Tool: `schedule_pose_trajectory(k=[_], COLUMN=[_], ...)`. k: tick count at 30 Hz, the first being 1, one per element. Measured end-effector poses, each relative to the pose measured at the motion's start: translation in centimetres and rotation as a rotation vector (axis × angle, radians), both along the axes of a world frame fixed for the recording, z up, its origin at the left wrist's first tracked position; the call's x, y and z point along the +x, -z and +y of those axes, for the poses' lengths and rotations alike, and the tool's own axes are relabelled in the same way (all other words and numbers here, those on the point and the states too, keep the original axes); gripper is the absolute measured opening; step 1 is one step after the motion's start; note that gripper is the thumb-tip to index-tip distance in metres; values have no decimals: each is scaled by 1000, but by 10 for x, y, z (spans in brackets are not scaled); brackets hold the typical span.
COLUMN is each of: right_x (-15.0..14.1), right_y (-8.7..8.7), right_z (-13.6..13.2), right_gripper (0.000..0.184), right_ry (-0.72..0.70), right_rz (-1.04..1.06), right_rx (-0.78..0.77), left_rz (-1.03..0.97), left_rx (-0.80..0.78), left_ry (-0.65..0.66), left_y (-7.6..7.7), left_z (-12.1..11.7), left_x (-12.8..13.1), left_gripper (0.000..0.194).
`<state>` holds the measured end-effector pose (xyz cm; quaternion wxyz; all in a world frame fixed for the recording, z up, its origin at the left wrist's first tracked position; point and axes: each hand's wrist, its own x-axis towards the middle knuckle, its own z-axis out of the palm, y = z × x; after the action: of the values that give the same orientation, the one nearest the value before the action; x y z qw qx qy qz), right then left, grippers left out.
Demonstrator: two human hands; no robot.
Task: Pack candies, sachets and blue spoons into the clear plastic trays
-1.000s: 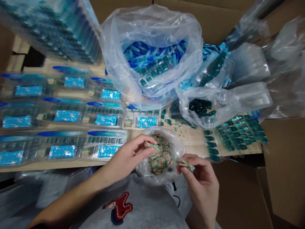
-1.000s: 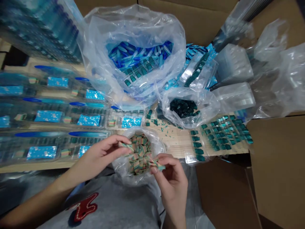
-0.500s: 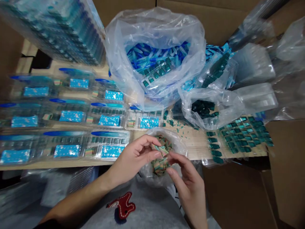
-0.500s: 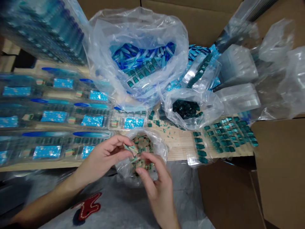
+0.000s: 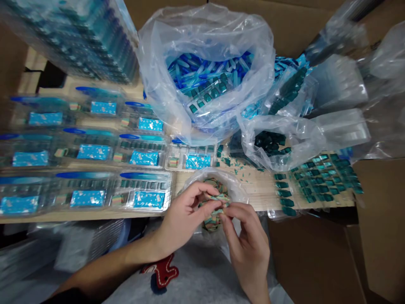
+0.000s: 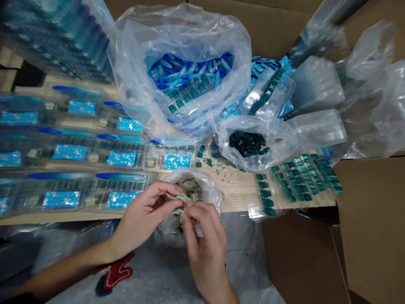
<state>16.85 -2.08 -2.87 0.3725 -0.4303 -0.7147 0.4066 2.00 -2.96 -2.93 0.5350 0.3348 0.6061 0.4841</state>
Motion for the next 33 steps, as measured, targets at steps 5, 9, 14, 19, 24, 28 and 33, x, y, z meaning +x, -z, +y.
schedule_pose_trajectory(k=[5, 9, 14, 19, 24, 28, 33], right_x=[-2, 1, 6, 13, 14, 13, 13], right_y=[3, 8, 10, 6, 5, 4, 3], right_z=[1, -1, -6, -6, -5, -3, -1], right_gripper=[24, 27, 28, 30, 34, 35, 34], right_ry=[29, 64, 130, 149, 109, 30, -36], right_rz=[-13, 25, 33, 65, 60, 9, -100], right_rx=[25, -7, -56, -143, -108, -24, 98], left_rz=[-48, -33, -22, -53, -48, -82, 14], left_rx=[-10, -85, -100, -112, -152, -139, -96], left_ry=[131, 211, 139, 196, 198, 190, 178], left_y=[-2, -3, -1, -2, -4, -5, -1], left_z=[-3, -3, 1, 1, 0, 1, 0], left_x=[-6, -12, -12, -9, -9, -10, -10], left_gripper=[7, 14, 15, 14, 16, 12, 12])
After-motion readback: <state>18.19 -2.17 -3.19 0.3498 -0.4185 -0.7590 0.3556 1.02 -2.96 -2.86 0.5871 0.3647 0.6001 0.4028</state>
